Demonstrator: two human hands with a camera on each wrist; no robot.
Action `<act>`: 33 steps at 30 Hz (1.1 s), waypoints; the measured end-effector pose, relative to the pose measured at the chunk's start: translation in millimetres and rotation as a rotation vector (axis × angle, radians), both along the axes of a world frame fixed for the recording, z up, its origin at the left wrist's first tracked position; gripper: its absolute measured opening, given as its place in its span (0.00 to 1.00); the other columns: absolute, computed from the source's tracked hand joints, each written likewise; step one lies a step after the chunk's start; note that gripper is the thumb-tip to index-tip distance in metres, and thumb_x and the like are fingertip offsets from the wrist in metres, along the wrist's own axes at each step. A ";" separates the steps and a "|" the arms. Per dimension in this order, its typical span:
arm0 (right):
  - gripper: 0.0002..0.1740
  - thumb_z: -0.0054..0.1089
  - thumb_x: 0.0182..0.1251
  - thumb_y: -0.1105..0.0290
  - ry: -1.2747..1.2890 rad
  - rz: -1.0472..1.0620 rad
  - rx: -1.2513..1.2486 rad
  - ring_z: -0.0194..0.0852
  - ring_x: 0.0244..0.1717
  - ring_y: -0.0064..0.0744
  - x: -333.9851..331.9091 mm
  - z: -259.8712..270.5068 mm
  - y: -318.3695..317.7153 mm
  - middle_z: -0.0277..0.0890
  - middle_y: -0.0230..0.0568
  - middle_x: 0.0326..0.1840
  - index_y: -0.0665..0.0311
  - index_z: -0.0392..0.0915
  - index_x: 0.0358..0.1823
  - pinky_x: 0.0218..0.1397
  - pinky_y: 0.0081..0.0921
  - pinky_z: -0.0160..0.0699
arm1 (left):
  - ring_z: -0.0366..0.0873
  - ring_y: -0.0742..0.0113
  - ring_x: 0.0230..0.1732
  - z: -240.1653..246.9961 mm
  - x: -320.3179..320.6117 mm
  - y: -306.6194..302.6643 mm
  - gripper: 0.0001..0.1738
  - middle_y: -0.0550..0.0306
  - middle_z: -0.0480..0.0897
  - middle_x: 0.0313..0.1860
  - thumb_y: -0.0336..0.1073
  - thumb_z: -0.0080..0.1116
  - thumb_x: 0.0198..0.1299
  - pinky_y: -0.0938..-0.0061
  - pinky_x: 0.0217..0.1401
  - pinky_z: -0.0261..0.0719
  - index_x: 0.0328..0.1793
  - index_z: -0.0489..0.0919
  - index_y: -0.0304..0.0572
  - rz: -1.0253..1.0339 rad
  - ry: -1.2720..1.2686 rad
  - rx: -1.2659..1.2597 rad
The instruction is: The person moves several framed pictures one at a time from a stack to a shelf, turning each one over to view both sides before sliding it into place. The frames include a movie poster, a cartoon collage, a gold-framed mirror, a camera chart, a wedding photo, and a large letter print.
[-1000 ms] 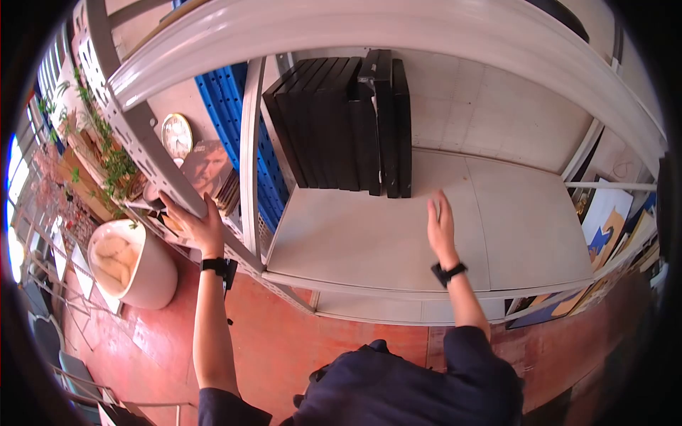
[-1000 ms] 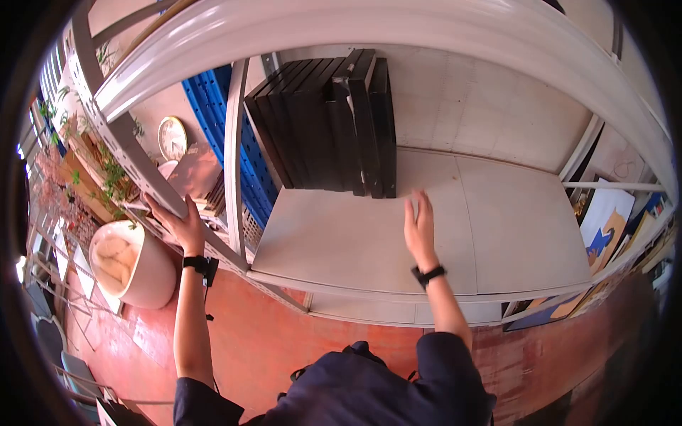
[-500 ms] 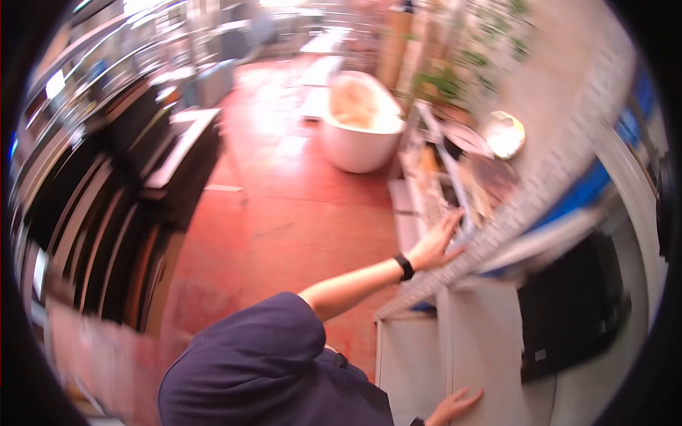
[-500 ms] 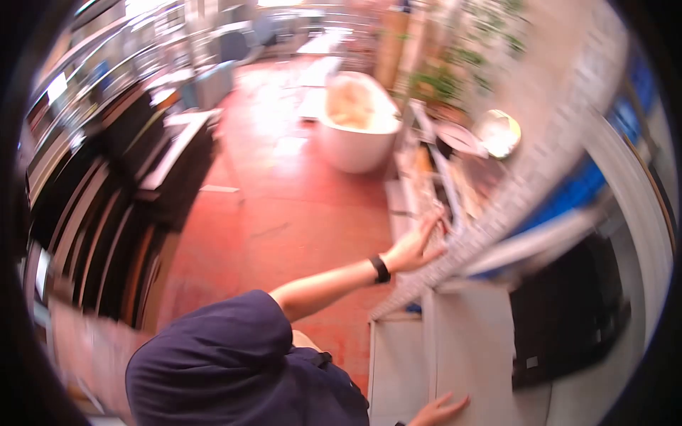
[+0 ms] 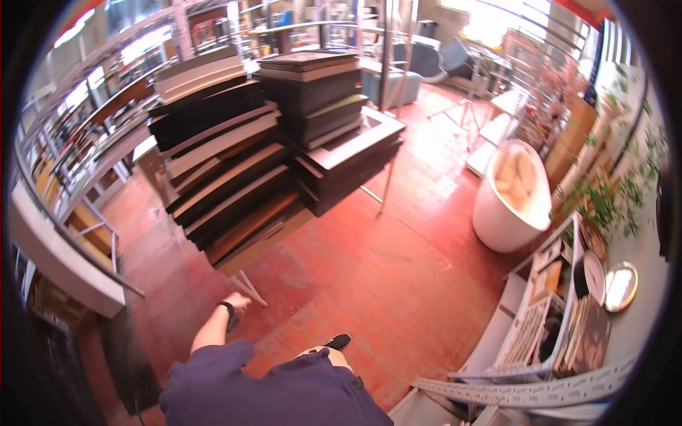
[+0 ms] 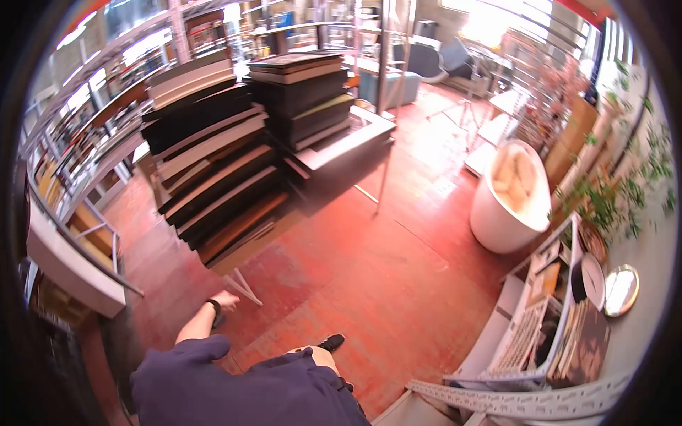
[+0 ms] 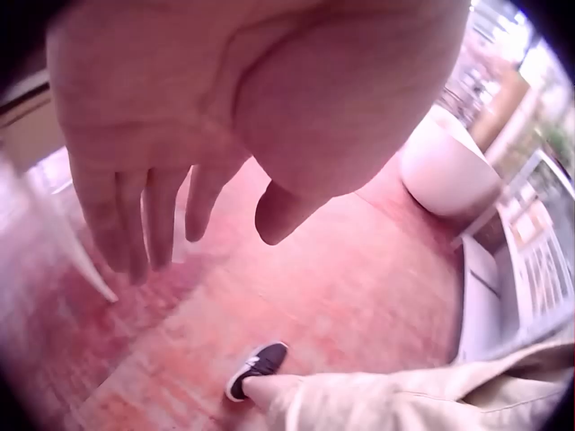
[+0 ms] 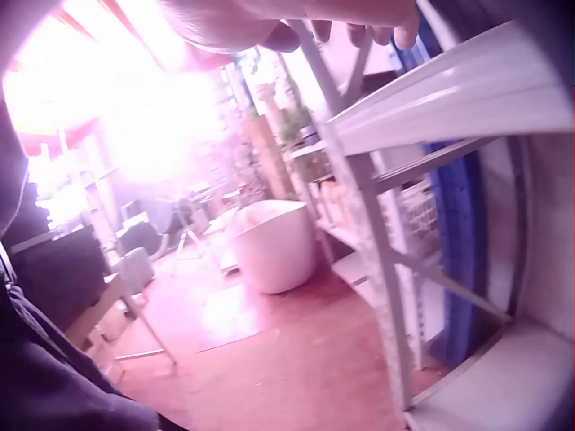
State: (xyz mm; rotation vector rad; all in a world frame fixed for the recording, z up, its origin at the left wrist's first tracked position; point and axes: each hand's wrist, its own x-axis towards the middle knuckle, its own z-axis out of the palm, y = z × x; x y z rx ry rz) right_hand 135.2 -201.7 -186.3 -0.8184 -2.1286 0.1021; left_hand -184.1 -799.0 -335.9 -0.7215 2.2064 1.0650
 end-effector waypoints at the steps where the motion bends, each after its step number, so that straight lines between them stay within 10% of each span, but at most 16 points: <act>1: 0.18 0.51 0.67 0.72 -0.018 0.048 -0.002 0.71 0.50 0.54 -26.2 5.4 0.6 0.70 0.59 0.52 0.77 0.66 0.54 0.57 0.43 0.71 | 0.76 0.65 0.20 32.8 -1.6 -6.4 0.16 0.54 0.78 0.21 0.43 0.51 0.59 0.70 0.21 0.71 0.30 0.78 0.35 0.153 0.178 0.068; 6: 0.18 0.52 0.60 0.76 0.063 0.351 -0.386 0.67 0.56 0.52 -133.6 -0.6 11.7 0.69 0.57 0.55 0.72 0.70 0.53 0.61 0.39 0.68 | 0.74 0.75 0.28 188.5 -63.7 -25.5 0.09 0.61 0.78 0.27 0.34 0.53 0.64 0.78 0.32 0.73 0.39 0.77 0.34 0.284 1.242 0.014; 13: 0.19 0.54 0.60 0.75 0.029 0.509 -0.491 0.68 0.59 0.45 -221.1 3.0 10.6 0.67 0.53 0.59 0.69 0.71 0.55 0.59 0.36 0.71 | 0.80 0.71 0.38 414.1 -116.9 -6.2 0.10 0.57 0.82 0.38 0.33 0.58 0.61 0.78 0.42 0.77 0.46 0.78 0.38 0.098 1.709 -0.477; 25: 0.18 0.58 0.57 0.75 -0.019 0.510 -0.573 0.69 0.56 0.46 -208.3 -102.6 -3.1 0.71 0.52 0.53 0.69 0.73 0.50 0.59 0.35 0.70 | 0.81 0.70 0.38 485.6 -339.9 94.3 0.31 0.53 0.83 0.41 0.63 0.54 0.57 0.78 0.41 0.80 0.48 0.75 0.41 0.057 0.843 0.745; 30: 0.17 0.58 0.56 0.77 0.038 0.327 -0.524 0.71 0.52 0.45 -171.9 -116.8 2.8 0.72 0.50 0.49 0.70 0.73 0.49 0.57 0.34 0.72 | 0.82 0.69 0.38 488.7 -427.4 131.5 0.52 0.47 0.82 0.43 0.79 0.50 0.45 0.79 0.35 0.80 0.57 0.69 0.35 0.088 0.845 0.459; 33: 0.15 0.57 0.55 0.78 0.150 0.202 -0.533 0.73 0.48 0.44 -144.0 -138.2 6.1 0.75 0.49 0.43 0.71 0.75 0.46 0.53 0.34 0.74 | 0.79 0.67 0.30 483.6 -468.0 130.4 0.46 0.53 0.80 0.35 0.74 0.57 0.44 0.77 0.27 0.76 0.54 0.72 0.40 0.238 0.915 0.325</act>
